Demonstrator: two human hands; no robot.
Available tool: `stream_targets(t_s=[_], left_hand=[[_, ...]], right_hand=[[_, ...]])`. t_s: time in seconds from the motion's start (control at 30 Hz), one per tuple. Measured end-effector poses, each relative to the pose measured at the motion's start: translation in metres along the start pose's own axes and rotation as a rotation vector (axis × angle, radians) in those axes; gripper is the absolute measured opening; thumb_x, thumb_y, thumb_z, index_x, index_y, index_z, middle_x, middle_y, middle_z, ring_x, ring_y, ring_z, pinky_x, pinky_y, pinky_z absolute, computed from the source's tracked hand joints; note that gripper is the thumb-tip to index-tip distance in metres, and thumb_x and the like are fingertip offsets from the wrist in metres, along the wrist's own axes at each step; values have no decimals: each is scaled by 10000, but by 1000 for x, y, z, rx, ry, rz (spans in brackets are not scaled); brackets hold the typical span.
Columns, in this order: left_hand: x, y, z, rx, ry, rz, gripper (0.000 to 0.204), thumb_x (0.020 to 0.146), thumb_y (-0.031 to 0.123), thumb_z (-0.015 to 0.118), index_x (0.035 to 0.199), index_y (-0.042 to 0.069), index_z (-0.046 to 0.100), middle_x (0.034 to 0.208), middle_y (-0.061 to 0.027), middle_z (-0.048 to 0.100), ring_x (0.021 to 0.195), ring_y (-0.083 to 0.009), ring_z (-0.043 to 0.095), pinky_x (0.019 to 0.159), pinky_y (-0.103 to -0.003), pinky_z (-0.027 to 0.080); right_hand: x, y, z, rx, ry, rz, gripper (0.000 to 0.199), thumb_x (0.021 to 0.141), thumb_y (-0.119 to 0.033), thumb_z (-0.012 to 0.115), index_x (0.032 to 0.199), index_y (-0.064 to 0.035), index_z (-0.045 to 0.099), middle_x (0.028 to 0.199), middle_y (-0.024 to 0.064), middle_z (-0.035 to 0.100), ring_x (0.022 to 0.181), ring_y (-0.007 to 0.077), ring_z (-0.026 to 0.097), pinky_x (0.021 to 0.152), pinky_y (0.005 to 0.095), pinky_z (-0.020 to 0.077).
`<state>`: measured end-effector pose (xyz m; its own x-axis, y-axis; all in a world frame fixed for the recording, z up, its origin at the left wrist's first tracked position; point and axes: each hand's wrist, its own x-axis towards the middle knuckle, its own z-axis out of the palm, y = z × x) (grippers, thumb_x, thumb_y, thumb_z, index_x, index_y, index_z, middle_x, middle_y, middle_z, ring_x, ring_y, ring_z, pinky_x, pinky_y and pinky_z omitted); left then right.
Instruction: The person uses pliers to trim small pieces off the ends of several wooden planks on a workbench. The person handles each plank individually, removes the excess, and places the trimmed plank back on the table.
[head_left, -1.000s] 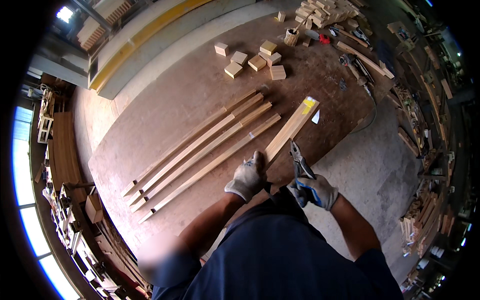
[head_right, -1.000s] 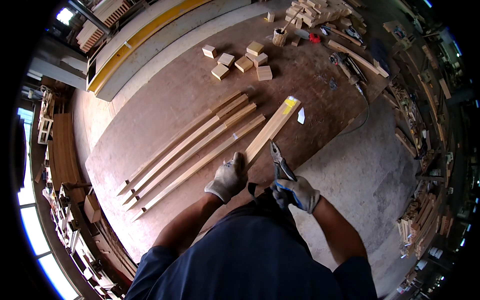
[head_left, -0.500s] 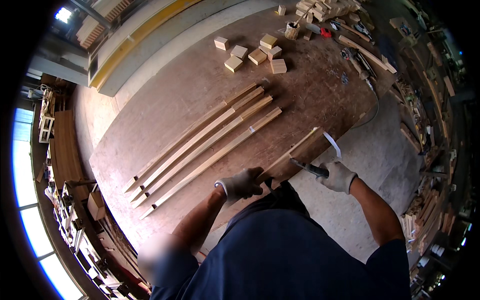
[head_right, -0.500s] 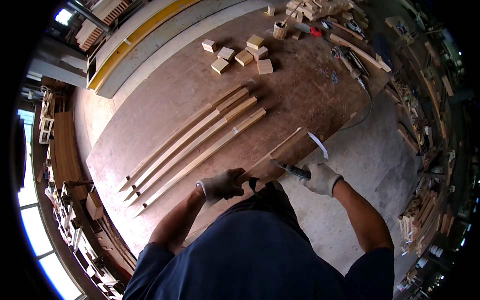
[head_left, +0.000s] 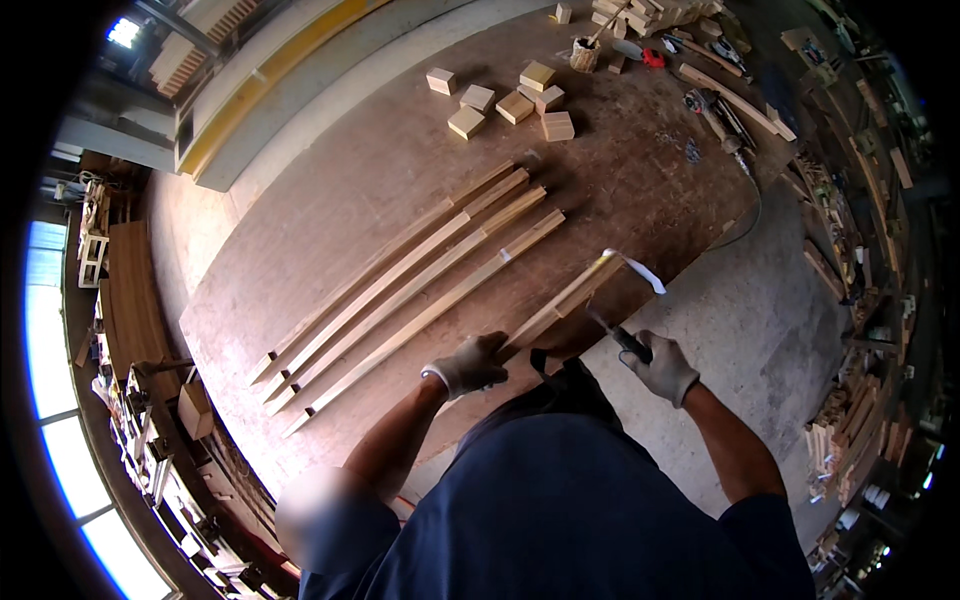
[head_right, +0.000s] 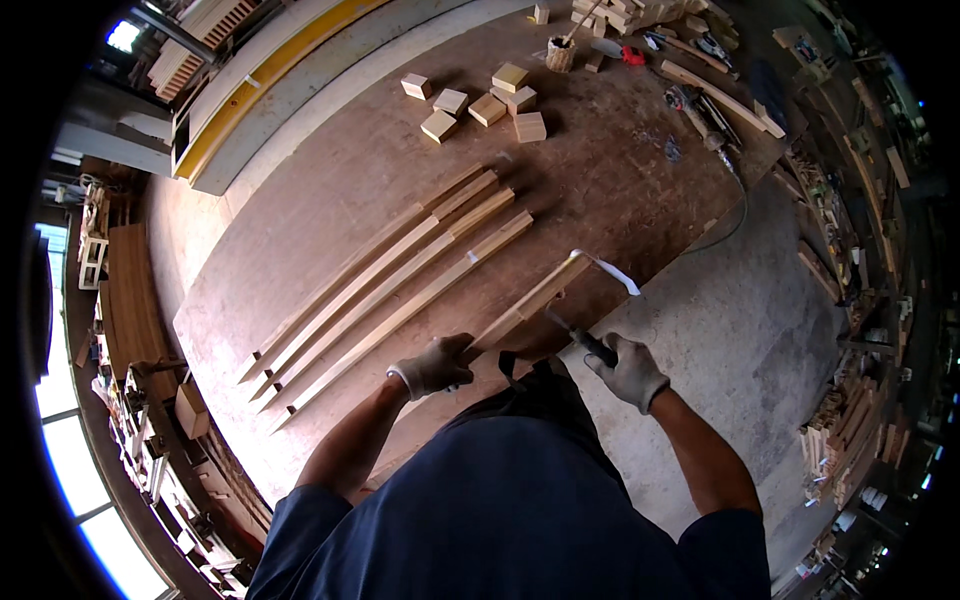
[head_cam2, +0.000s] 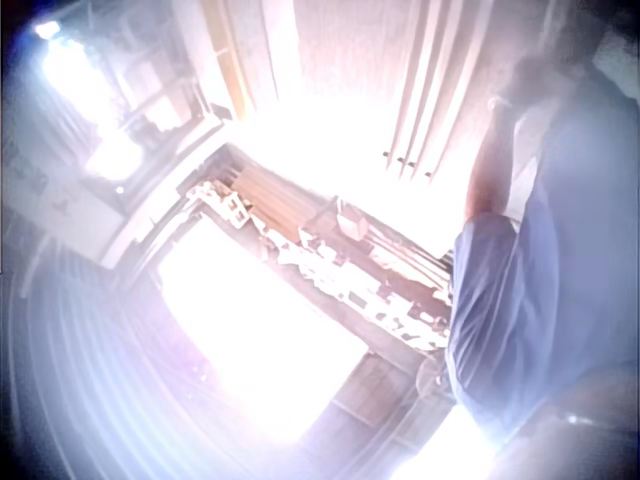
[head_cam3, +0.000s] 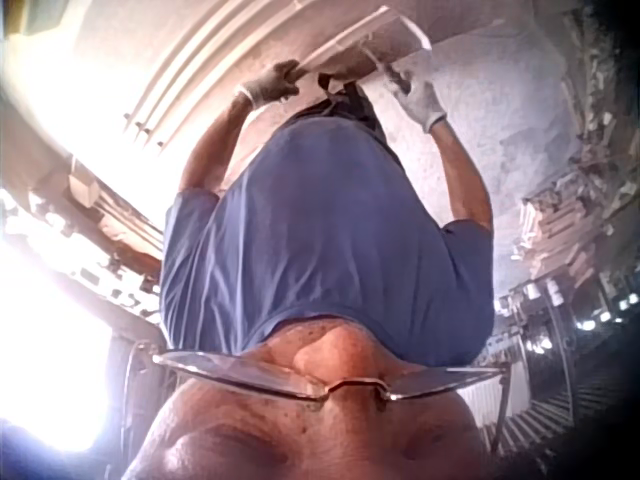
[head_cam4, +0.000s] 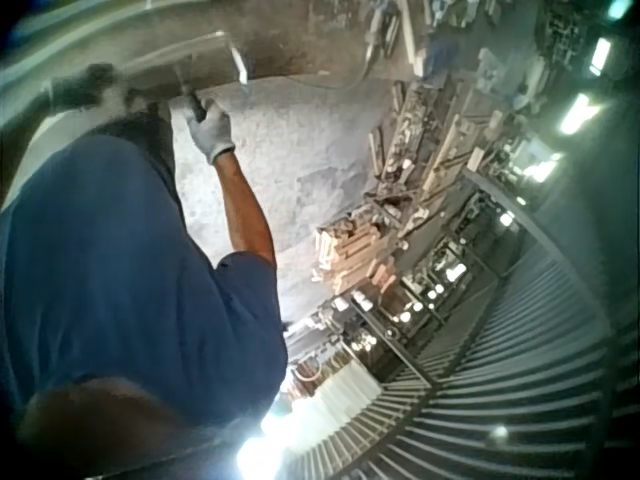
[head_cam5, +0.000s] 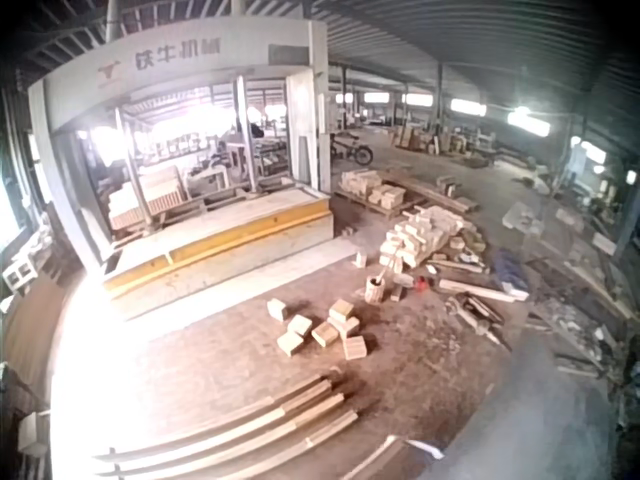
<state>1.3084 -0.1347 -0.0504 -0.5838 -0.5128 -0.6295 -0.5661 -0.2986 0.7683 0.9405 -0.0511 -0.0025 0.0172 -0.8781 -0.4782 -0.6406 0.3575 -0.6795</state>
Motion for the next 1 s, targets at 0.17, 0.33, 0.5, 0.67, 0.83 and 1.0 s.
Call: stream_targets(t_s=[0.17, 0.33, 0.5, 0.67, 0.83, 1.0], left_hand=[[-4, -45, 0, 420, 179, 236, 321, 797, 149, 714, 1076, 31, 605, 944, -248, 658, 893, -465, 634, 752, -524, 506], [-18, -38, 0, 482, 178, 228, 334, 809, 161, 707, 1117, 53, 637, 941, -258, 665, 922, -482, 643, 771, -548, 511], [-20, -41, 3, 366, 218, 129, 323, 807, 158, 703, 1105, 49, 640, 920, -272, 674, 891, -492, 651, 748, -545, 521], [-21, -40, 5, 341, 275, 210, 132, 897, 128, 675, 966, 28, 625, 829, -277, 623, 747, -478, 594, 644, -489, 485], [-26, -23, 3, 310, 242, 164, 136, 895, 128, 688, 936, 28, 605, 778, -264, 594, 649, -415, 538, 610, -454, 469], [-25, -27, 5, 296, 265, 188, 134, 904, 124, 685, 930, 25, 599, 759, -259, 581, 624, -392, 512, 597, -443, 461]], right_hand=[[-4, 19, 17, 732, 42, 378, 210, 1048, -199, 601, 1080, 1, 660, 852, 93, 714, 740, 189, 716, 653, 324, 570], [12, 42, 9, 554, -19, 226, 218, 1044, -212, 605, 1074, -7, 675, 821, 59, 690, 700, 134, 638, 647, 319, 536], [15, 5, 2, 125, 52, 166, 269, 983, -274, 676, 1049, -13, 679, 867, 146, 722, 787, 277, 692, 748, 407, 549], [14, -19, -9, -201, 118, 101, 322, 947, -278, 689, 1130, -15, 661, 1030, 236, 714, 981, 437, 679, 879, 505, 533], [16, -2, -8, -385, 193, 41, 324, 936, -266, 690, 1145, -27, 627, 1095, 251, 675, 1056, 437, 650, 929, 502, 519], [17, -5, -13, -323, 143, 71, 274, 938, -254, 697, 1096, -35, 648, 1025, 236, 693, 949, 414, 665, 847, 502, 517]])
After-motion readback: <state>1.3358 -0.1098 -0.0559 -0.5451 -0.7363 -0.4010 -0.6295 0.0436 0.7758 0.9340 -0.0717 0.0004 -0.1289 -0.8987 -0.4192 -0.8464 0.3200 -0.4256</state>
